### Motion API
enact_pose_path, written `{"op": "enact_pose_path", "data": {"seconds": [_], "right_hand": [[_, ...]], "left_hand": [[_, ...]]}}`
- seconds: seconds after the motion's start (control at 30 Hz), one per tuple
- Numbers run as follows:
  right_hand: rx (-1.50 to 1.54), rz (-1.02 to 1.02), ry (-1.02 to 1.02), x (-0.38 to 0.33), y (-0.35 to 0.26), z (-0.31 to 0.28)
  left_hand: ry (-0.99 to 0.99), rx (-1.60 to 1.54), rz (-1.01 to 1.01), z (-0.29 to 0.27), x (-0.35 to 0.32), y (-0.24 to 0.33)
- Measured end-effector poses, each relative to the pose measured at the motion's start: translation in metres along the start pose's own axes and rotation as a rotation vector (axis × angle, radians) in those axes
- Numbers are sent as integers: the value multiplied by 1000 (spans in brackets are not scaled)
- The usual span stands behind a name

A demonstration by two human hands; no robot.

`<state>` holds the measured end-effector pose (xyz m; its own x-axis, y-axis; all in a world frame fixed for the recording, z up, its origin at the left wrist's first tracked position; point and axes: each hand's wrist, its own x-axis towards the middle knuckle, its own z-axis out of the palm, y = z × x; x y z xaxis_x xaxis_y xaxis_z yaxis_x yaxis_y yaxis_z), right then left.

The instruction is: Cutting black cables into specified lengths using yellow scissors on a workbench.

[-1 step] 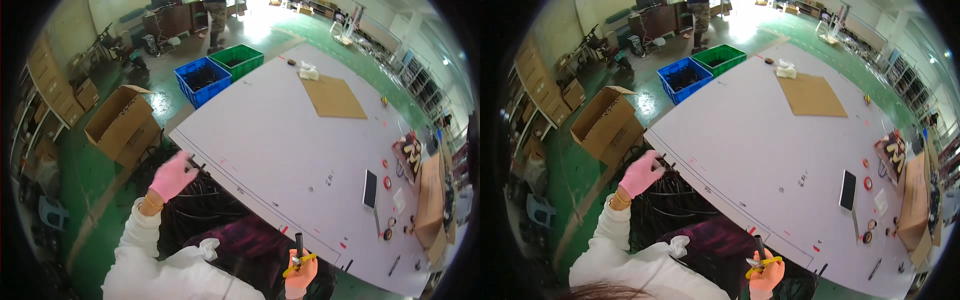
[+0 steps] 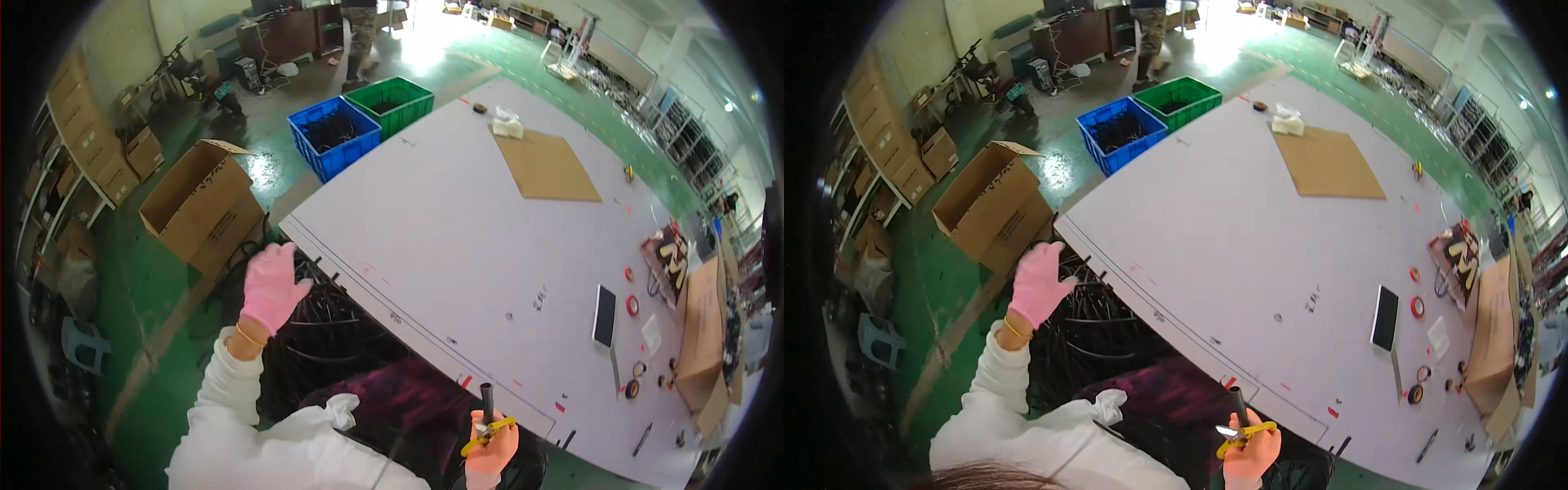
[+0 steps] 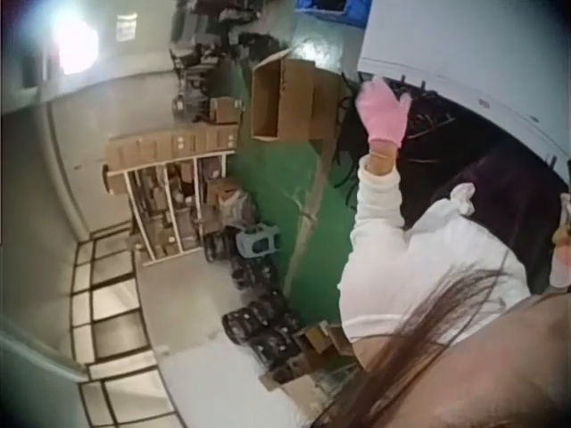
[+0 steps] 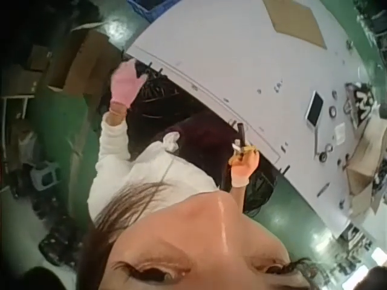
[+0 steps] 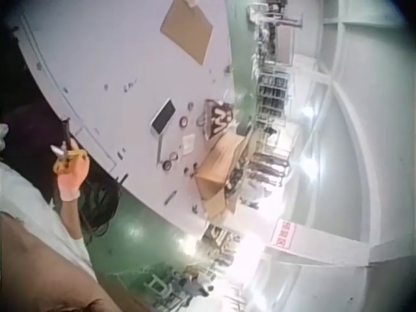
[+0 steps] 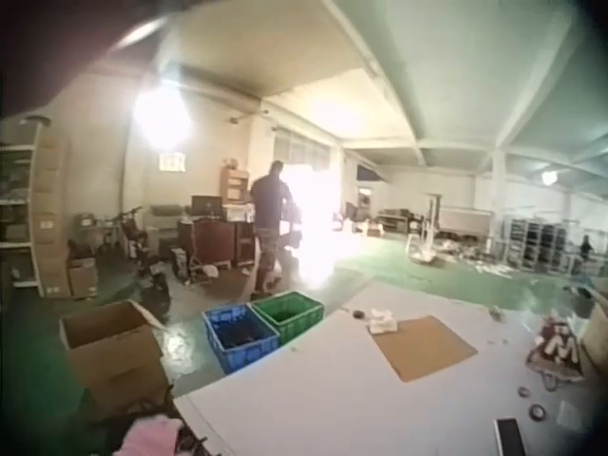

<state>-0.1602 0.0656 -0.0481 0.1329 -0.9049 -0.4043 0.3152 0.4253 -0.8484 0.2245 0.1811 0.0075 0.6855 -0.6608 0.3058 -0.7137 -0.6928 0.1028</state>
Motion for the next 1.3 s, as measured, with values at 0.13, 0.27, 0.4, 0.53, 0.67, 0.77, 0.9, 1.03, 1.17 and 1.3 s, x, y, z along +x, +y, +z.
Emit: {"op": "enact_pose_path", "data": {"seconds": [0.13, 0.27, 0.4, 0.53, 0.67, 0.77, 0.9, 1.03, 1.17, 1.3], "right_hand": [[-474, -331, -298, 4, 3, 31], [-1403, -960, -592, -3, -13, 85], [-1462, -1010, -562, 22, 6, 90], [-1428, -942, -677, 31, 3, 120], [-1392, -910, -686, 51, 8, 142], [-1383, -1007, -861, 66, 14, 172], [-1559, -966, -946, 78, 23, 186], [-1599, -879, -1067, 90, 30, 200], [-1561, -784, -1095, 102, 34, 222], [-1487, -630, -1097, 110, 36, 243]], "left_hand": [[-158, -790, 245, -7, -17, 46], [-806, -1792, 232, 11, -56, 105], [-917, -1992, 102, 26, -47, 108], [-617, -1935, -216, 25, 5, 59], [-402, -2028, -564, 46, 48, 9], [-236, -1993, -647, 90, 55, -12], [265, -953, -468, 111, 54, -17], [370, -628, 19, 121, 63, -18], [319, -646, 216, 130, 72, -21], [325, -576, 180, 135, 81, -32]]}}
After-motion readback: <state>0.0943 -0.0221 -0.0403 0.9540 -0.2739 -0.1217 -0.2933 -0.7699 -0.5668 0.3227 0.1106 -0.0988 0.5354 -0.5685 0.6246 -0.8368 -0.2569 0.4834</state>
